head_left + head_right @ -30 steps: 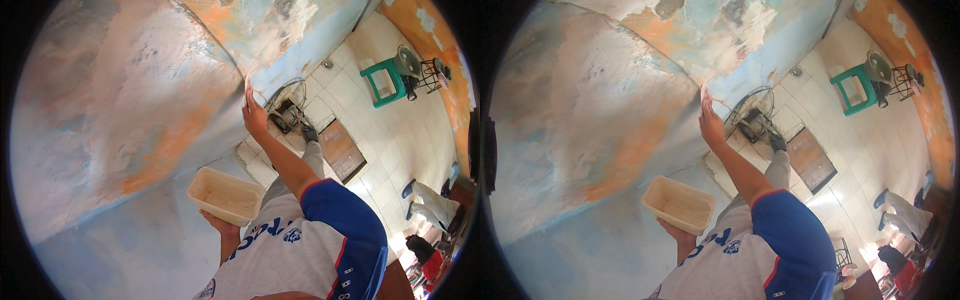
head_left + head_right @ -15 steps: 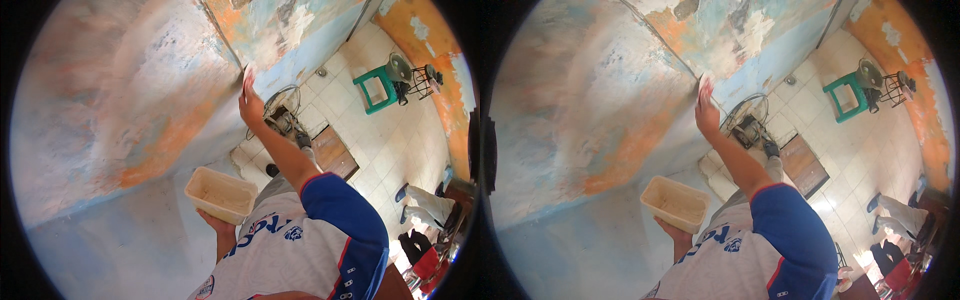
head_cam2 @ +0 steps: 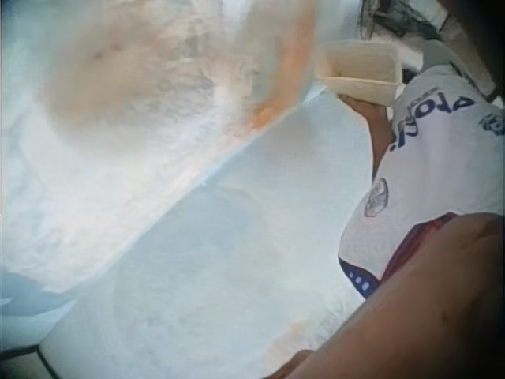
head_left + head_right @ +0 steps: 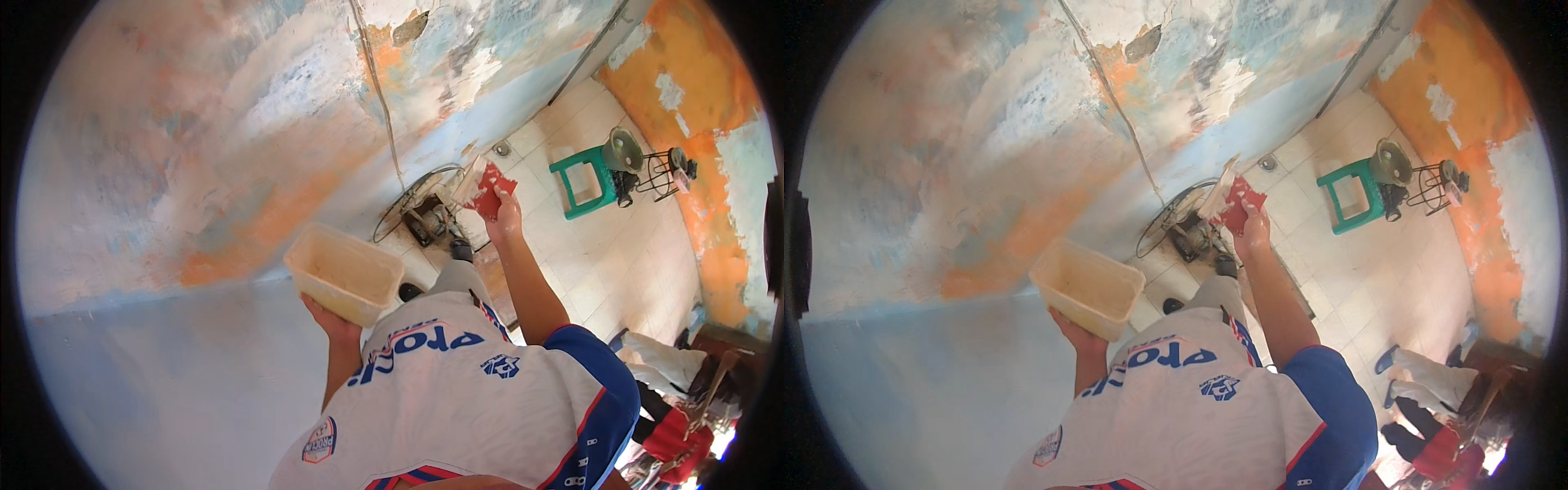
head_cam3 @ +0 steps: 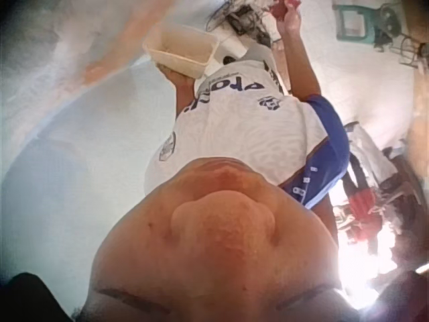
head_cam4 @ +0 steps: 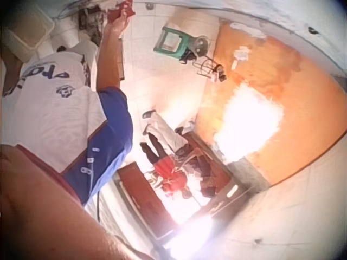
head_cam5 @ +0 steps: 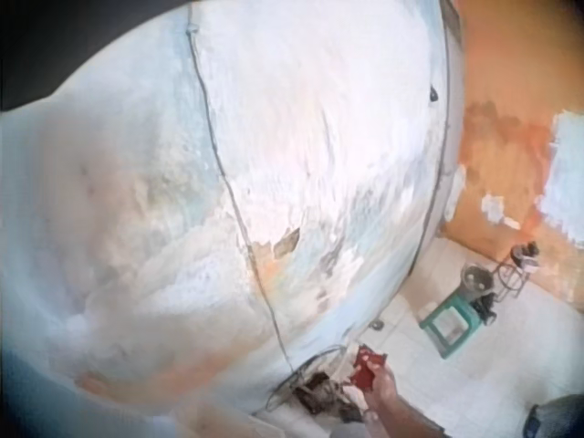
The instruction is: The person patches a damaged wall by dipping a putty knife into a container of white compound and spreading it over cracks and uneven surfaces on the wall.
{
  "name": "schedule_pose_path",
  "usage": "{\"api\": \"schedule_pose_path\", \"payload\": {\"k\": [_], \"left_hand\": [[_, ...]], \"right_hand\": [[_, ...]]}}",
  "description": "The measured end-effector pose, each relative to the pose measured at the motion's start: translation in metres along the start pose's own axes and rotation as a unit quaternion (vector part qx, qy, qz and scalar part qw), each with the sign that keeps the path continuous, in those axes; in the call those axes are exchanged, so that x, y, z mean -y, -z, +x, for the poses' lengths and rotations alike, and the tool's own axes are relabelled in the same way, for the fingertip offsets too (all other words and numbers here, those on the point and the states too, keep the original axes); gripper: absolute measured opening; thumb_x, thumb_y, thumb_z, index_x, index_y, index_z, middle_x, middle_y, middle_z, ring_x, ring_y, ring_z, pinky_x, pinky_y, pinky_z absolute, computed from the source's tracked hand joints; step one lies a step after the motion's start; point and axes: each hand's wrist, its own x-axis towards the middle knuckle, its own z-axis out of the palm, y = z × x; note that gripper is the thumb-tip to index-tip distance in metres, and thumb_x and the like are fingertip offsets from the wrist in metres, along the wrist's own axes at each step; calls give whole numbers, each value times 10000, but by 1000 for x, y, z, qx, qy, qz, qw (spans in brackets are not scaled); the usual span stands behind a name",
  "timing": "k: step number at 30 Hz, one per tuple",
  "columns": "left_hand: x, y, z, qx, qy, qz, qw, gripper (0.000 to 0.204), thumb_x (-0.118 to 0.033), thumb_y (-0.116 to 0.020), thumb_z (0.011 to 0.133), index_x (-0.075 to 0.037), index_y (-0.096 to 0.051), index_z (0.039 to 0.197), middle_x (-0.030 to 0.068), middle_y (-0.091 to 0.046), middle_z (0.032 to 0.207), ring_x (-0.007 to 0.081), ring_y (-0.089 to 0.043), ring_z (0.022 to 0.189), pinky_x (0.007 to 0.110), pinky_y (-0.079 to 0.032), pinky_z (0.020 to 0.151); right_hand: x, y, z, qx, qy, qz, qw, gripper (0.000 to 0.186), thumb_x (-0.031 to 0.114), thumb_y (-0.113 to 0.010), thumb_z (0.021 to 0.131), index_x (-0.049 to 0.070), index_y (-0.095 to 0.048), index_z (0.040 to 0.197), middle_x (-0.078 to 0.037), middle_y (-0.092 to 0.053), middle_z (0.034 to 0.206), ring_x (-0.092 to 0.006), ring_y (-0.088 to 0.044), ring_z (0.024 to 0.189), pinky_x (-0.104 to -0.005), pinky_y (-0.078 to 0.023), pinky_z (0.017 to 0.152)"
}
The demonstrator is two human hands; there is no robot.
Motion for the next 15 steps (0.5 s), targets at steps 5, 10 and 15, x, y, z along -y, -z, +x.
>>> {"api": "schedule_pose_path", "payload": {"k": [5,10,15], "left_hand": [[25,-52,26,44,6,-49,998,814,-707,-419,975,-174,-308,1581,88,-388,1591,329,-402,1437,506,-366,1182],[58,-101,54,53,0,-95,994,806,-723,-373,981,-192,-304,1583,82,-386,1594,326,-408,1436,506,-377,1175],[89,-132,70,83,-49,-129,987,833,-759,-358,963,-209,-298,1585,70,-382,1596,314,-410,1438,506,-383,1171]], "right_hand": [[78,-86,-28,112,33,-44,992,330,23,-557,990,45,-536,1319,-105,-654,1216,-229,-657,1093,-398,-570,929],[140,-132,-31,222,85,-81,968,331,17,-611,974,46,-573,1301,-86,-660,1245,-190,-643,1138,-373,-531,1009],[173,-150,-30,306,67,-105,944,343,24,-601,971,37,-561,1312,-77,-660,1232,-196,-637,1143,-373,-524,1007]]}}
